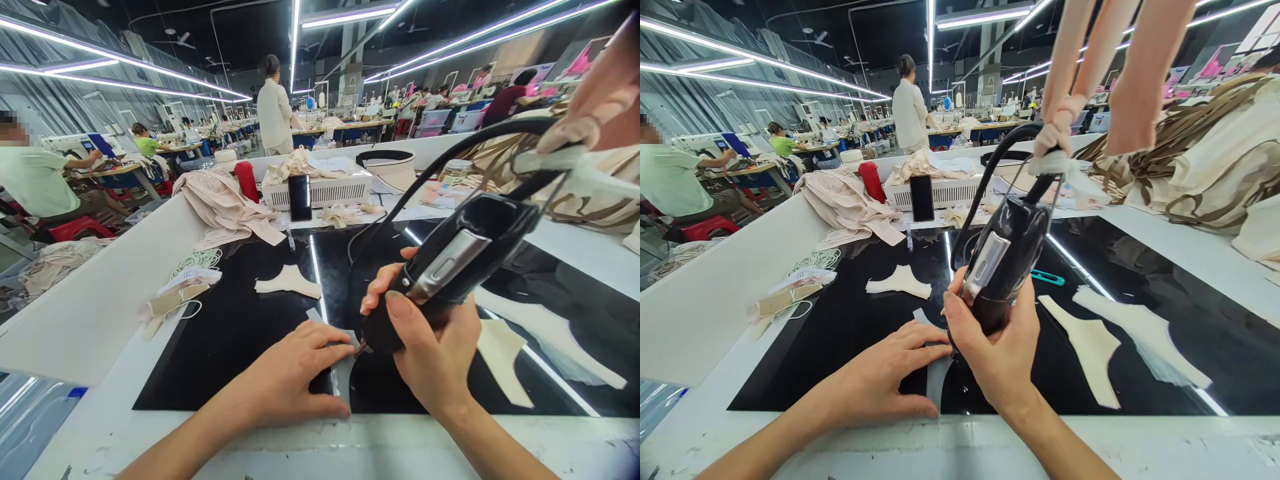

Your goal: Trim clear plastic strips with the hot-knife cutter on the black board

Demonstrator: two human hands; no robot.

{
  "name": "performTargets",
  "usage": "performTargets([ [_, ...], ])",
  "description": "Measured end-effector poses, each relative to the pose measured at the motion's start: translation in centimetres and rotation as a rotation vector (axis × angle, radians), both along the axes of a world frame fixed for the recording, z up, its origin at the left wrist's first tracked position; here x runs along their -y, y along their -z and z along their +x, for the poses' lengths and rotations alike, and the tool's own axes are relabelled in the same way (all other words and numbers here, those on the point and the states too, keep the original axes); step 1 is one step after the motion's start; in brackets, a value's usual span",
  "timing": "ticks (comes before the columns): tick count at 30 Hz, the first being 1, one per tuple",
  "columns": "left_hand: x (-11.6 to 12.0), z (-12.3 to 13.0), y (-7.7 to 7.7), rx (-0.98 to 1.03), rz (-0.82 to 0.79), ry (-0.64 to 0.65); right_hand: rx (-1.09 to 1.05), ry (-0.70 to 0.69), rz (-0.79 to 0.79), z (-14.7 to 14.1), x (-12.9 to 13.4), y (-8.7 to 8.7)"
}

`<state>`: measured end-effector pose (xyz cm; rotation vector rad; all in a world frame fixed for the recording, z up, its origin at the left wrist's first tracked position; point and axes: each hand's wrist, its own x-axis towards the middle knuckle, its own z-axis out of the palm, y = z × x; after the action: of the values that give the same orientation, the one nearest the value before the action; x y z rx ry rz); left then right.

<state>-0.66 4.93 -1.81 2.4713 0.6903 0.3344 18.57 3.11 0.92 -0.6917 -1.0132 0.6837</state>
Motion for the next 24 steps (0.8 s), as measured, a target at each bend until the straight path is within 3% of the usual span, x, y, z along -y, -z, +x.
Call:
performTargets([
  [24, 0.35, 0.34, 0.02, -0.052, -0.08, -0.046, 0.007, -0.025, -0.003, 0.02, 0.45, -0.05],
])
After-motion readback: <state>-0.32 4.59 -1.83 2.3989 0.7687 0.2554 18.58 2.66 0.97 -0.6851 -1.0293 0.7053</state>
